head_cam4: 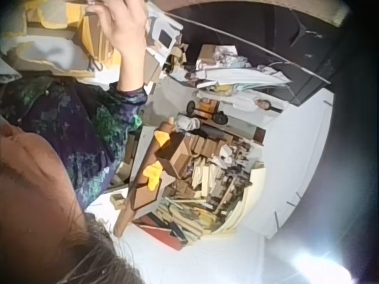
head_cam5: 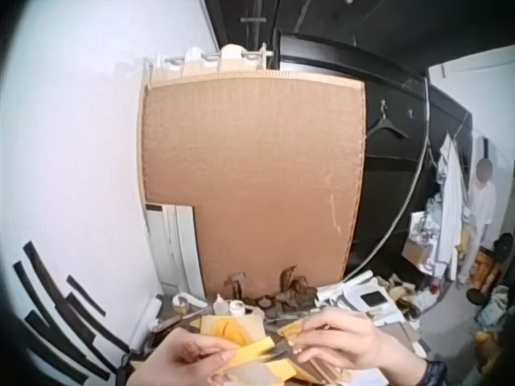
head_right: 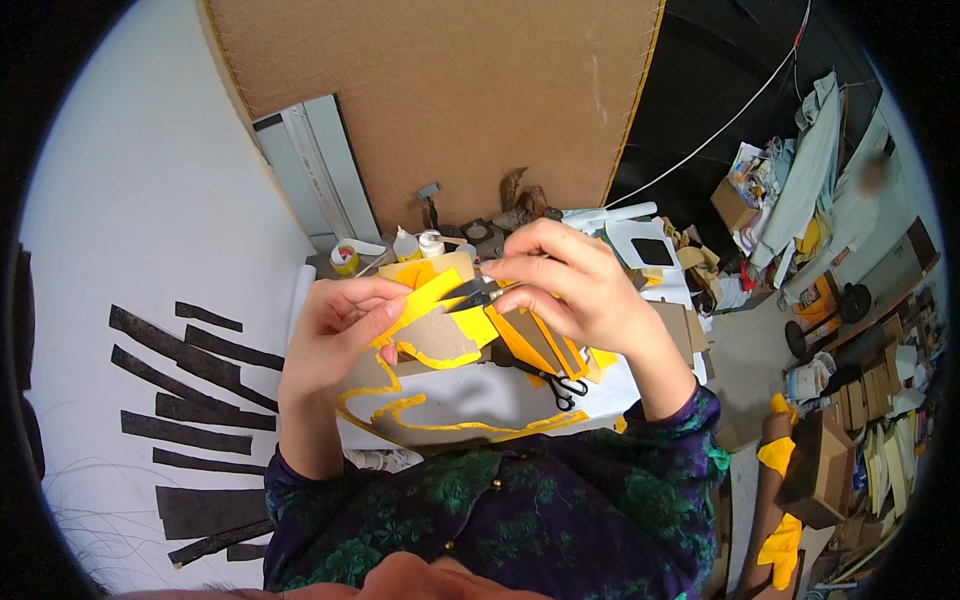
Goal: The person cuts a yellow paper mask using scissors, applies glue to the edges with a brush, and uses a hot iron to press and shape the paper. They repeatedly trim and refine the mask's edges while working at a cluttered craft table.
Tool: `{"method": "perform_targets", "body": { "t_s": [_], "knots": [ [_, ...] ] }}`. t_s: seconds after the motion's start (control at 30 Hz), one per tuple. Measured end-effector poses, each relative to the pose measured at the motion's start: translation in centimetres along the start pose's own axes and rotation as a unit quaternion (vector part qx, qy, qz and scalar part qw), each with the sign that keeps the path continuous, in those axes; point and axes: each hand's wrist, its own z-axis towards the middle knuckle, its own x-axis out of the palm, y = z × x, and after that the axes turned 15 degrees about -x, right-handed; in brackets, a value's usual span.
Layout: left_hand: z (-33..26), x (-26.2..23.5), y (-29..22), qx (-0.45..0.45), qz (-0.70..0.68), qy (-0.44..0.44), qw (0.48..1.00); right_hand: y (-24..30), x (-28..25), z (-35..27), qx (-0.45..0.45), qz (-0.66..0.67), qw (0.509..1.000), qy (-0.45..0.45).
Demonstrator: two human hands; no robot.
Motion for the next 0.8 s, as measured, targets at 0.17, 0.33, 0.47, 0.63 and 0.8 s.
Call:
{"method": "perform_targets", "body": {
  "t_s": [0.17,0.33,0.47,0.63,0.8],
  "knots": [
    [-0.3,0.1,-0.1,0.006,0.009,-0.009,1.0,0.4,0.0,0.3,-0.001,-0.03,0.999,0.02],
    [-0.3,0.1,-0.2,-0.009,-0.01,0.006,1.0,0.2,0.2,0.0,-0.024,-0.035,0.999,0.023],
    [-0.4,0.1,-0.5,-0.004,-0.002,0.008,1.0,0.1,0.5,-0.2,-0.029,-0.022,0.999,-0.011],
    [-0.4,0.3,-0.4,-0.005,0.006,-0.004,1.0,0.6,0.3,0.2,-0.017,-0.009,1.0,-0.016],
    [-0.2,0.4,-0.3,-0.019,0.012,-0.006,1.0,0.3,0.7,0.7,-0.019,-0.031,0.999,0.021]
  ]
}}
